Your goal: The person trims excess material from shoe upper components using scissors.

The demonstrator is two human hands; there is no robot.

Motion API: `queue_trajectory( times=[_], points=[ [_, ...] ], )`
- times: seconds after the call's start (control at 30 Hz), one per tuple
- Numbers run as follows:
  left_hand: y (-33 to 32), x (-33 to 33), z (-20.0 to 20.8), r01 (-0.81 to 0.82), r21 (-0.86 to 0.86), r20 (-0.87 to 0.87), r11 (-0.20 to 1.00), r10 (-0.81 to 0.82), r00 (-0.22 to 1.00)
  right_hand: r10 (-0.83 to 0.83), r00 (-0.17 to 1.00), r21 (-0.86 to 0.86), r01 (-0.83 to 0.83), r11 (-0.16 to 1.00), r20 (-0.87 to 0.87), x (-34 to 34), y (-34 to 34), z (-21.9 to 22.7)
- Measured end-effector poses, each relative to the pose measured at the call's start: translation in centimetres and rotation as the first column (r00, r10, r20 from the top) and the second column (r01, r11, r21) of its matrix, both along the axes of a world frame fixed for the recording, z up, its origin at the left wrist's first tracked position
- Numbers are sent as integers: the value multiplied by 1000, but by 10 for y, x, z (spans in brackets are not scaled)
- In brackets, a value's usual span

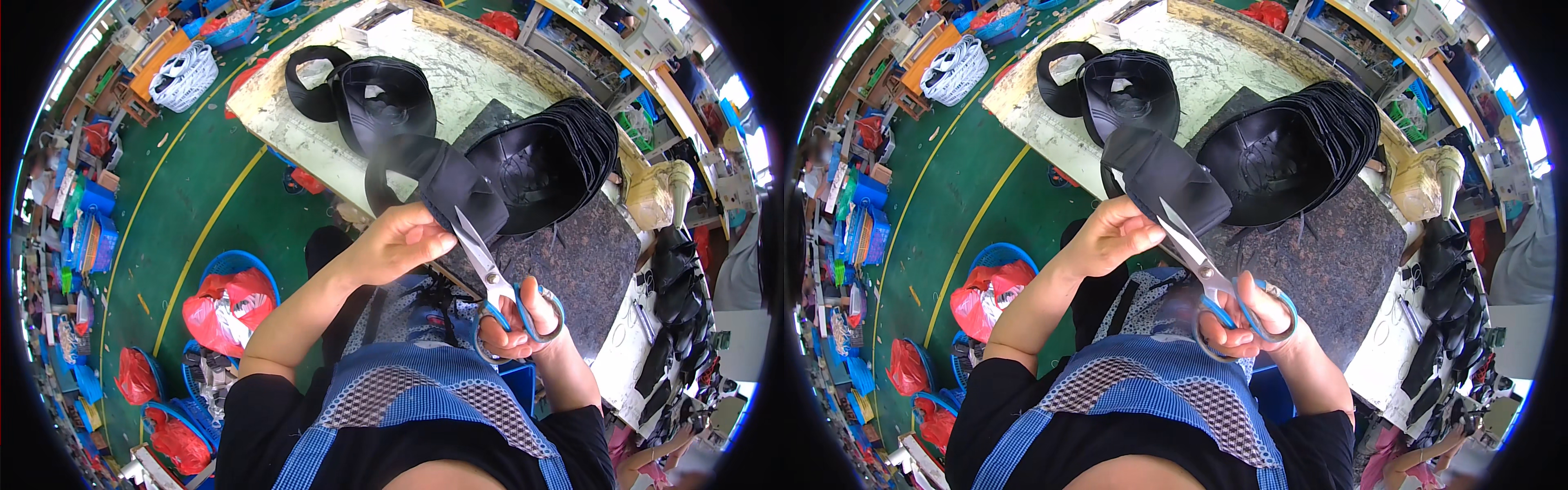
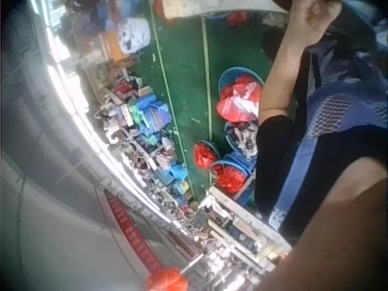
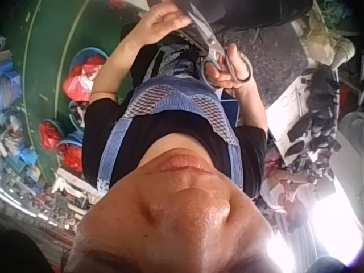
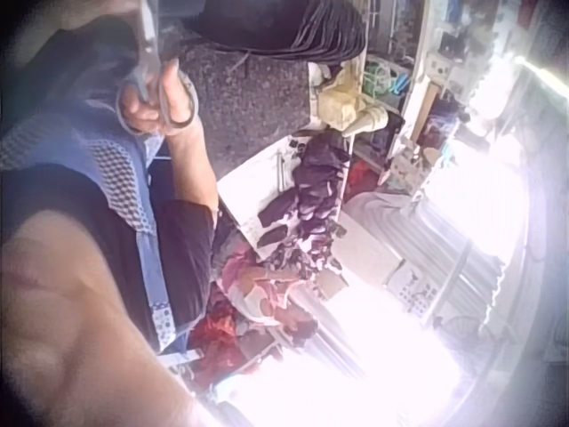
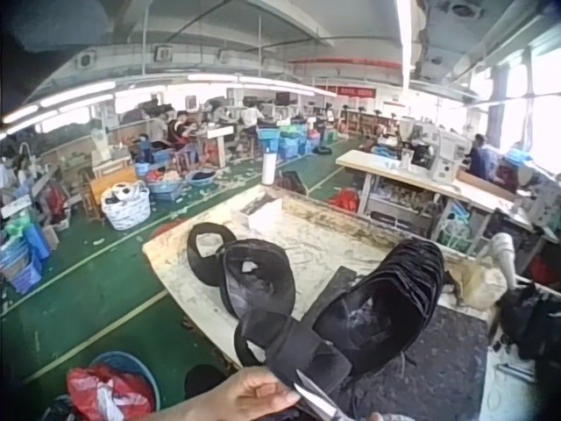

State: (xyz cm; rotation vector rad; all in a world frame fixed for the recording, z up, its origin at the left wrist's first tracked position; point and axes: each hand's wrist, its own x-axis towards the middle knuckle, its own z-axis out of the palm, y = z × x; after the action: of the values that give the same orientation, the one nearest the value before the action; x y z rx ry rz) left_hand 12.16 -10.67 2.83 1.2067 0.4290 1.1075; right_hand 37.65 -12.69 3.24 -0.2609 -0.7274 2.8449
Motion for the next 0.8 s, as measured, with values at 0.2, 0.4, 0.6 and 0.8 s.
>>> queue_trajectory(
  times=[0.2,0.4,0.6,0.8],
  points=[
    [-7,8,-4,102,41,9,994,-103,995,-30,999,26,31,999,-28,-21,-4,13],
    [-10,8,-3,27,20,-91,999,-25,996,8,1000,39,-9,999,14,-16,0,11],
    [-13,2,17,-41,535,-490,844,349,799,-3,996,71,-4,997,92,-6,2,6],
    [38,-35,65,-182,637,-497,749,579,646,-47,983,204,10,979,176,-2,-2,0]
  ],
)
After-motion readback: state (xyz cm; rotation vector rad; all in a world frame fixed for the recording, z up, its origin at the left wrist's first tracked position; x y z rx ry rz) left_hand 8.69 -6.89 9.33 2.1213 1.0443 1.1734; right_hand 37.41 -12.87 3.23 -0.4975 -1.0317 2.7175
